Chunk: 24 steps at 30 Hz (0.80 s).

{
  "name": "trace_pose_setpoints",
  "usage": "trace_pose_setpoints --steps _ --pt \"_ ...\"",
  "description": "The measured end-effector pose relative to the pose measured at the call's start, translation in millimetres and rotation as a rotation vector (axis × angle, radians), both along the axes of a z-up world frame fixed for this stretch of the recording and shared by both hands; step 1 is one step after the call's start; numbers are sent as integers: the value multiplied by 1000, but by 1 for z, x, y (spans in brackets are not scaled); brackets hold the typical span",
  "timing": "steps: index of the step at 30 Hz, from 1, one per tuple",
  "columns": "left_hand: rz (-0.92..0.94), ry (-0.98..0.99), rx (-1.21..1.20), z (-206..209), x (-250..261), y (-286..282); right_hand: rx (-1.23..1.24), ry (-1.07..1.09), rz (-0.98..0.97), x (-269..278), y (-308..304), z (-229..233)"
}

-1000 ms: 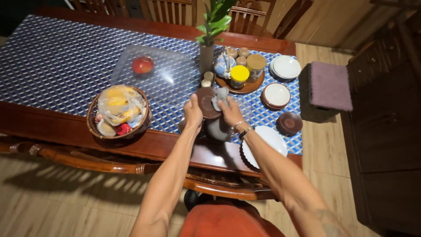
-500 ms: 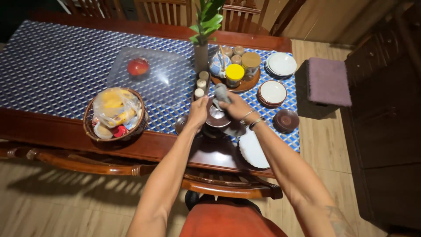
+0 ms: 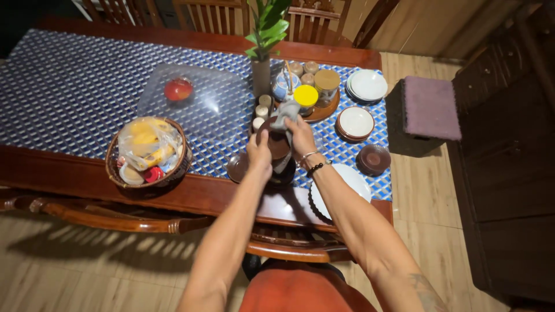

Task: Wipe and organize dishes on a dining table and place some in a cabinet.

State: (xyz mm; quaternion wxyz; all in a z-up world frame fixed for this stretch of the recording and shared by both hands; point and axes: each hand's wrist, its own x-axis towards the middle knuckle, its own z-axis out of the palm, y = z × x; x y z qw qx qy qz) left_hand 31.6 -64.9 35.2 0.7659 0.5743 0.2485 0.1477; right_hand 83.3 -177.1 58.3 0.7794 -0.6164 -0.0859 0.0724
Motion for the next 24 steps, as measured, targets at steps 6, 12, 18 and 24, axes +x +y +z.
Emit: trace_pose_setpoints --steps 6,12,18,24 --pt "434 82 246 -16 9 -26 -21 7 -205 -30 12 -10" --pt "114 100 245 2 5 10 -398 8 -280 -15 -11 -51" --pt "-559 17 197 19 26 66 -179 90 209 42 -42 -34" --pt "-207 -9 93 16 54 39 -60 -50 -284 34 22 -37"
